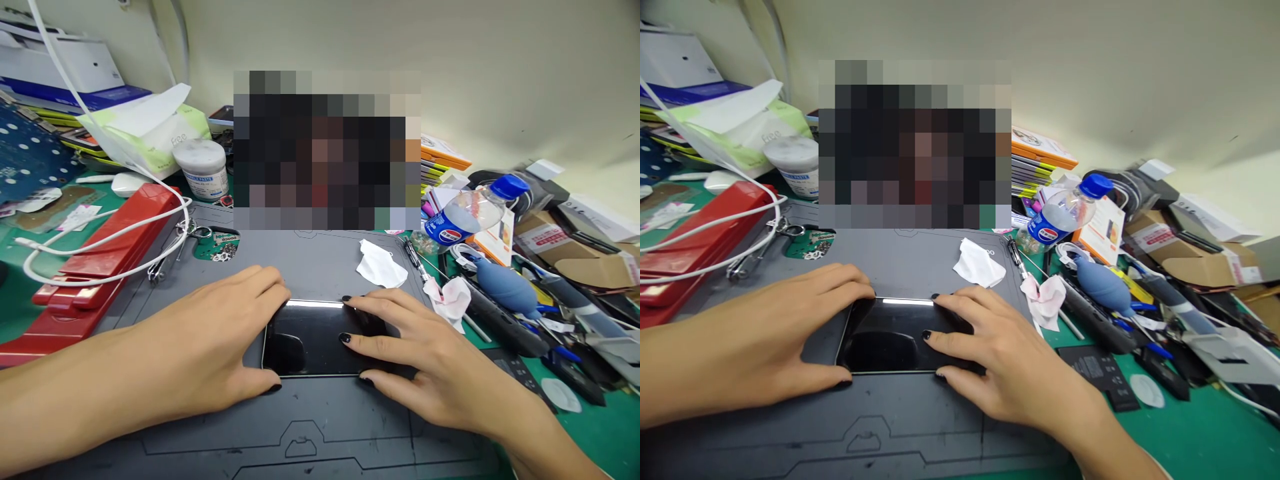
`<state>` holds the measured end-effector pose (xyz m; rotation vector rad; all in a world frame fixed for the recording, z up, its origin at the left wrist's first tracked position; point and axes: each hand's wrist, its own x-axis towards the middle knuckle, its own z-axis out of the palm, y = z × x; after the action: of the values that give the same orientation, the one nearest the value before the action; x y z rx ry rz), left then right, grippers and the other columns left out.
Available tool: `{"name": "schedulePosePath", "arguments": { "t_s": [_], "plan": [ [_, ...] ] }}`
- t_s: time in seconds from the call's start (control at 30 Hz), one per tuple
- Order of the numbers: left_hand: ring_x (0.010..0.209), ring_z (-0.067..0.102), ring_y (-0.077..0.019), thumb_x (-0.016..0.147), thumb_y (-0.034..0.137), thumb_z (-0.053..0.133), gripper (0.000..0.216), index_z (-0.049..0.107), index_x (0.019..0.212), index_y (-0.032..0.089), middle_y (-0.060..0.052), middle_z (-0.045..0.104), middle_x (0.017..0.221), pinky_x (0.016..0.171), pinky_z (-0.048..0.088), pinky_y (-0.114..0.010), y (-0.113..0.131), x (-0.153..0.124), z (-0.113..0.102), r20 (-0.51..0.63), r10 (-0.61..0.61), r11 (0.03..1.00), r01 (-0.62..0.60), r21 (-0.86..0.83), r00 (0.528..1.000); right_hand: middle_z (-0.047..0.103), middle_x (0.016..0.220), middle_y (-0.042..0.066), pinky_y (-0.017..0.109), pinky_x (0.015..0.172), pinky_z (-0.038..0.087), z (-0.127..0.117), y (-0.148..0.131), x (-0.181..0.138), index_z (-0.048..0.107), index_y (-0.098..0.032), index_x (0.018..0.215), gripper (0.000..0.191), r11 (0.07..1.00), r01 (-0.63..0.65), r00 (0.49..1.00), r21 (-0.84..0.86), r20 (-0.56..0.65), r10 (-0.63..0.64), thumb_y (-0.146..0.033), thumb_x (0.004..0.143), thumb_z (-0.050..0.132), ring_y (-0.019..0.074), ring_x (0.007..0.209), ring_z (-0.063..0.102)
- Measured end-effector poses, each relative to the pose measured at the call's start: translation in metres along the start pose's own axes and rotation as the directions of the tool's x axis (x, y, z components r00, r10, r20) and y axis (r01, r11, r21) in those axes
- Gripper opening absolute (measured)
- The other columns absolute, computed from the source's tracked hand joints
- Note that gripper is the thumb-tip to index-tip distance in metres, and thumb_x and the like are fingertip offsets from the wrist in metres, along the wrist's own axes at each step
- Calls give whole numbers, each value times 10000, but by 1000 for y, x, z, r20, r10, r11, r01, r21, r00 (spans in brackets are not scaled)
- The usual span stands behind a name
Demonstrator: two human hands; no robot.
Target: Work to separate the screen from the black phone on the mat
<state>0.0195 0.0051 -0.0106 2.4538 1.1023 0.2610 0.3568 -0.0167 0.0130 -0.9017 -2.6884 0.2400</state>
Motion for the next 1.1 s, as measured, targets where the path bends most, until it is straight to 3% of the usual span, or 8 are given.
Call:
{"name": "schedulePosePath", "arguments": {
  "t_s": [0.27,0.43,0.63,0.87,1.1],
  "plan": [
    [1104,815,-333,776,322,896,470,707,1204,269,-72,757,1359,843,653,-473,-9,-5,14,-77,28,1000,-28,8,997,885,1390,178,548,999,765,-2,2,0,932,-265,1242,222,1000,-3,1000,6,3,3,-268,1143,733,375,1259,842],
    [1096,813,-356,798,338,877,354,736,1108,245,-109,783,1316,864,674,-515,-2,0,2,1,7,1000,-7,-1,1000,882,1390,175,542,1012,759,-3,3,-2,927,-264,1246,221,1000,-4,1000,3,9,4,-275,1142,733,366,1254,842],
    [1099,809,-358,870,366,843,330,758,1152,218,-114,781,1273,920,702,-559,8,4,-13,100,-48,998,52,-29,994,871,1423,179,546,1034,751,-3,4,-3,916,-272,1274,218,1000,2,1000,-5,7,-2,-266,1131,752,361,1276,835],
    [1149,808,-385,907,386,799,360,759,1220,212,-133,757,1317,984,700,-614,7,4,-16,142,-95,994,103,-47,985,870,1413,188,544,1015,757,-6,3,-2,915,-256,1266,228,1000,11,1000,1,5,-11,-271,1153,717,359,1253,840],
    [1180,815,-375,935,433,773,373,746,1240,220,-138,725,1364,988,717,-591,3,1,-14,174,-120,987,136,-84,977,869,1414,192,574,1005,761,-4,3,-3,923,-257,1262,233,1000,-5,1000,7,14,4,-280,1157,716,374,1249,840]
  ]
}}
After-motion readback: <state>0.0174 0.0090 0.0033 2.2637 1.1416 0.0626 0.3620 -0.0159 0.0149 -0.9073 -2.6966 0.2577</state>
